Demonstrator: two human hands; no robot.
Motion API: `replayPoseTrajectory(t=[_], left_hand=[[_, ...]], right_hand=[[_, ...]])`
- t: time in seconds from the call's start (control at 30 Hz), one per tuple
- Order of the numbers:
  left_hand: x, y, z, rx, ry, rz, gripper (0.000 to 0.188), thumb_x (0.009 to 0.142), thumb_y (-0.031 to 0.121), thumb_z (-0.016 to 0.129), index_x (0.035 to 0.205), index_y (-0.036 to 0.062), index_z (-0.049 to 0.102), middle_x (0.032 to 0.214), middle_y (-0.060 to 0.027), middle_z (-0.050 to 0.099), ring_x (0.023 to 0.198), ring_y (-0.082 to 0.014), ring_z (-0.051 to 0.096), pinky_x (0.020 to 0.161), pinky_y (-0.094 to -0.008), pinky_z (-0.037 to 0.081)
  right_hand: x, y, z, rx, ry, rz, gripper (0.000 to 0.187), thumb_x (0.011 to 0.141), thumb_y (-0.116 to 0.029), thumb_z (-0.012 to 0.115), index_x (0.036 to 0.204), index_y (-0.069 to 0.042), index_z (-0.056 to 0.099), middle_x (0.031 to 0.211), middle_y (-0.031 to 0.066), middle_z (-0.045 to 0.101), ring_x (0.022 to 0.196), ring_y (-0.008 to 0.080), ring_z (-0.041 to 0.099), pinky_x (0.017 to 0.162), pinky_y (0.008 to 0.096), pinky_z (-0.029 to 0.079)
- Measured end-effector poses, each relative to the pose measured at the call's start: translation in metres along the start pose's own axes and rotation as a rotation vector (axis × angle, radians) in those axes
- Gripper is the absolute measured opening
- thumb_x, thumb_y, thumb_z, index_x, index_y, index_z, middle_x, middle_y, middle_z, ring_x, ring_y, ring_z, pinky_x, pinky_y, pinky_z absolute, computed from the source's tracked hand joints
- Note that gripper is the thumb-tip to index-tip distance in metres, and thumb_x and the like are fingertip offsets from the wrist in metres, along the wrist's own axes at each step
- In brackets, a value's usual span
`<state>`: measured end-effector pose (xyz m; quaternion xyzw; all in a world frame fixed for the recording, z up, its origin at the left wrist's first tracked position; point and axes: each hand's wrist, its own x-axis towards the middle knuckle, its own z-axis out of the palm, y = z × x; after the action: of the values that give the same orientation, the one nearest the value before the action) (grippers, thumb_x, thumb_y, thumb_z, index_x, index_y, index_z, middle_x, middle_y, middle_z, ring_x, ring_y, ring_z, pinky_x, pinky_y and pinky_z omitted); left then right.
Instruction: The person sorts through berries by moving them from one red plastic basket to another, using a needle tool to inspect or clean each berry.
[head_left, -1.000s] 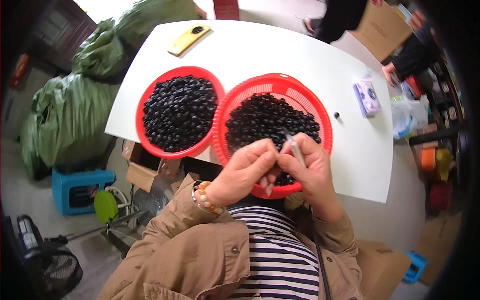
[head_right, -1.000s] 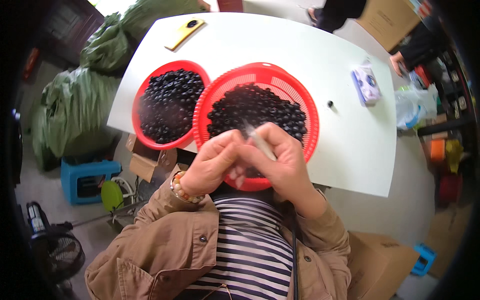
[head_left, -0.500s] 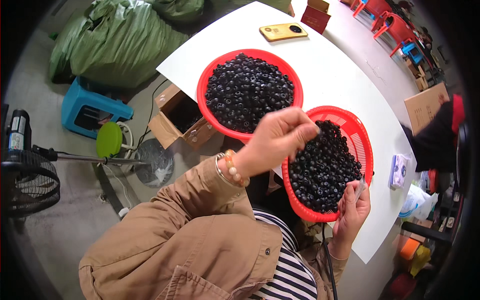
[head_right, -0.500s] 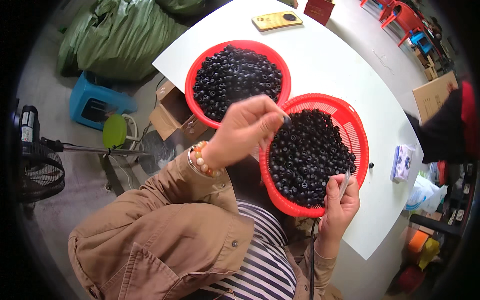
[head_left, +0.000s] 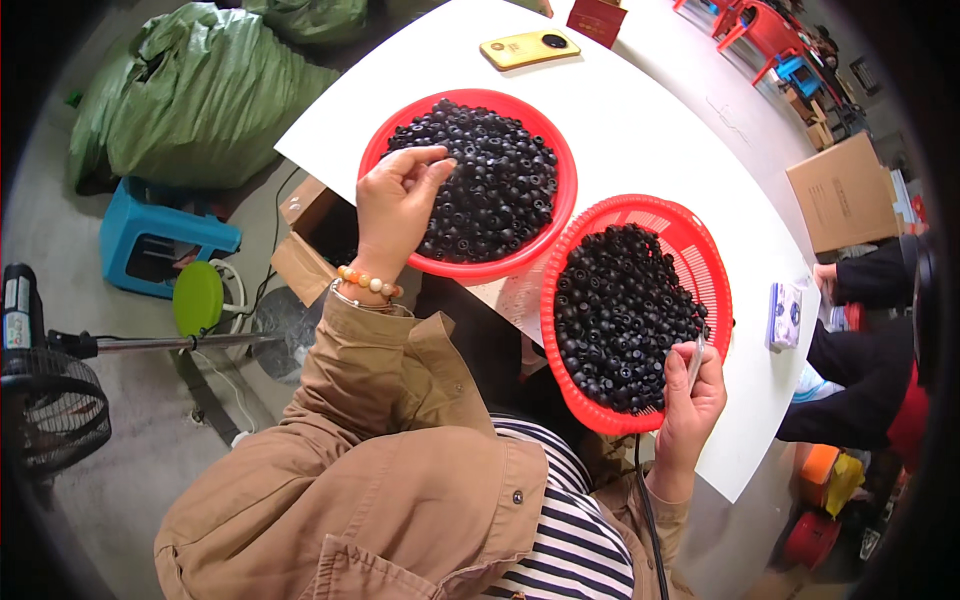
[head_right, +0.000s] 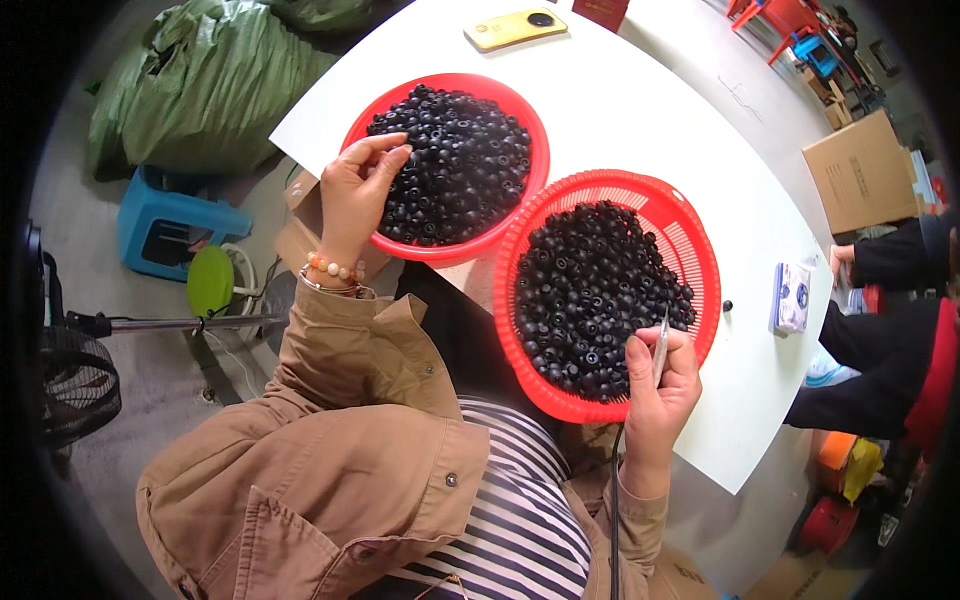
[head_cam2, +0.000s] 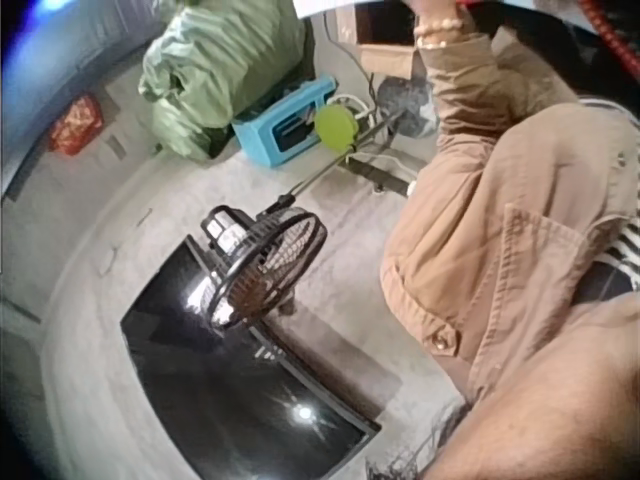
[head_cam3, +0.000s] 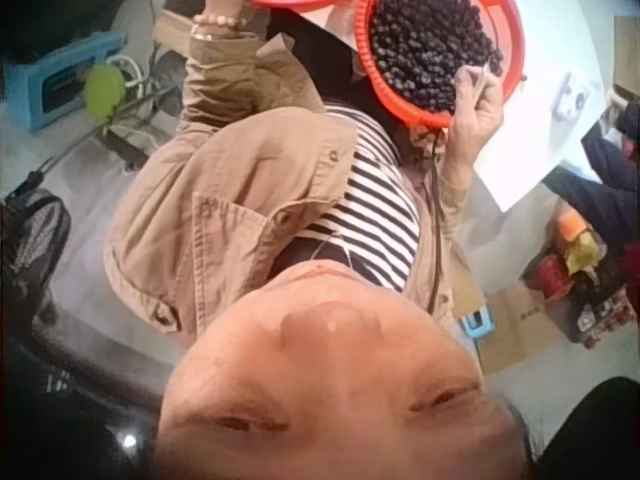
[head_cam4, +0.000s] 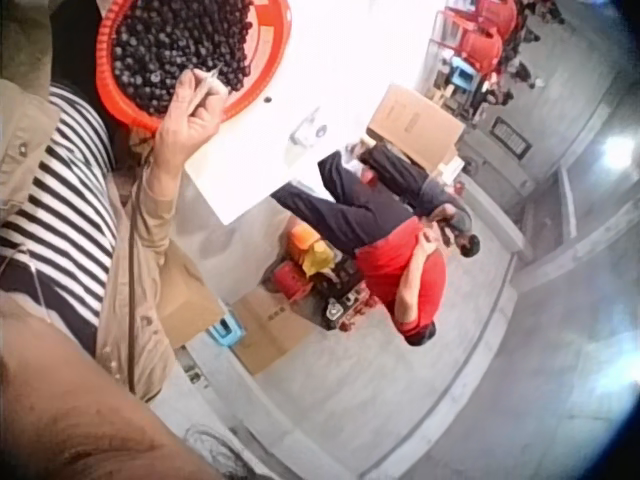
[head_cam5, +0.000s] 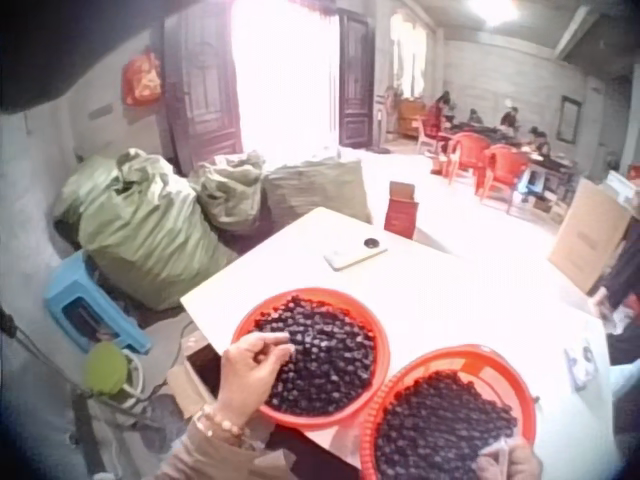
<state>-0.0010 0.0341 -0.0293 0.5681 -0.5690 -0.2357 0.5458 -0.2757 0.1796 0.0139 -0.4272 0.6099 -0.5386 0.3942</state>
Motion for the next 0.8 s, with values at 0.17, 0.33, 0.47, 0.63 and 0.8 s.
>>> replayPoseTrajectory(t=[0.17, 0.33, 0.47, 0.63, 0.8], left_hand=[[-0.002, 0.014, 0.006, -0.292, -0.04, -0.154, 0.015, 0.079, 0.006, 0.061, 0.091, -0.0007, 0.061, 0.065, 0.007, 0.049, 0.055, 0.0011, 0.038, 0.048, -0.0131, 0.029], [-0.018, 0.048, 0.018, -0.265, -0.214, -0.133, 0.005, 0.079, 0.003, 0.059, 0.081, -0.001, 0.06, 0.073, 0.0011, 0.058, 0.065, -0.0018, 0.049, 0.056, -0.0154, 0.039], [-0.034, 0.074, 0.038, -0.172, -0.473, 0.204, 0.004, 0.07, -0.002, 0.062, 0.073, 0.0, 0.061, 0.066, -0.0037, 0.054, 0.058, -0.0096, 0.051, 0.052, -0.0204, 0.04], [-0.055, 0.09, 0.066, -0.1, -0.858, 0.538, 0.011, 0.064, -0.002, 0.064, 0.074, -0.0004, 0.06, 0.071, -0.0087, 0.053, 0.067, -0.0213, 0.053, 0.059, -0.0286, 0.043], [-0.073, 0.092, 0.086, 0.114, -1.019, 0.585, 0.015, 0.066, 0.001, 0.06, 0.081, 0.002, 0.059, 0.076, -0.0092, 0.051, 0.076, -0.0263, 0.05, 0.066, -0.0344, 0.042]], right_hand=[[0.0, -0.002, 0.0, -0.022, 0.002, -0.024, 0.005, 0.081, -0.003, 0.057, 0.082, -0.005, 0.052, 0.064, -0.009, 0.04, 0.056, -0.0016, 0.031, 0.05, 0.0138, 0.023], [0.003, 0.001, -0.003, 0.083, 0.012, -0.002, 0.006, 0.081, -0.002, 0.057, 0.084, -0.004, 0.053, 0.069, -0.0072, 0.045, 0.06, -0.0005, 0.035, 0.053, 0.0139, 0.028], [0.003, 0.0, -0.007, 0.166, 0.016, 0.019, 0.006, 0.081, -0.004, 0.057, 0.083, -0.004, 0.052, 0.067, -0.0072, 0.045, 0.059, -0.0005, 0.036, 0.053, 0.014, 0.028], [0.003, 0.001, -0.009, 0.219, -0.006, 0.01, 0.006, 0.082, -0.006, 0.057, 0.083, -0.004, 0.052, 0.066, -0.0072, 0.046, 0.058, -0.0007, 0.037, 0.052, 0.0141, 0.028], [0.003, 0.002, -0.01, 0.221, -0.014, -0.001, 0.006, 0.082, -0.006, 0.057, 0.083, -0.004, 0.052, 0.066, -0.007, 0.046, 0.058, -0.0006, 0.038, 0.053, 0.0142, 0.028]])
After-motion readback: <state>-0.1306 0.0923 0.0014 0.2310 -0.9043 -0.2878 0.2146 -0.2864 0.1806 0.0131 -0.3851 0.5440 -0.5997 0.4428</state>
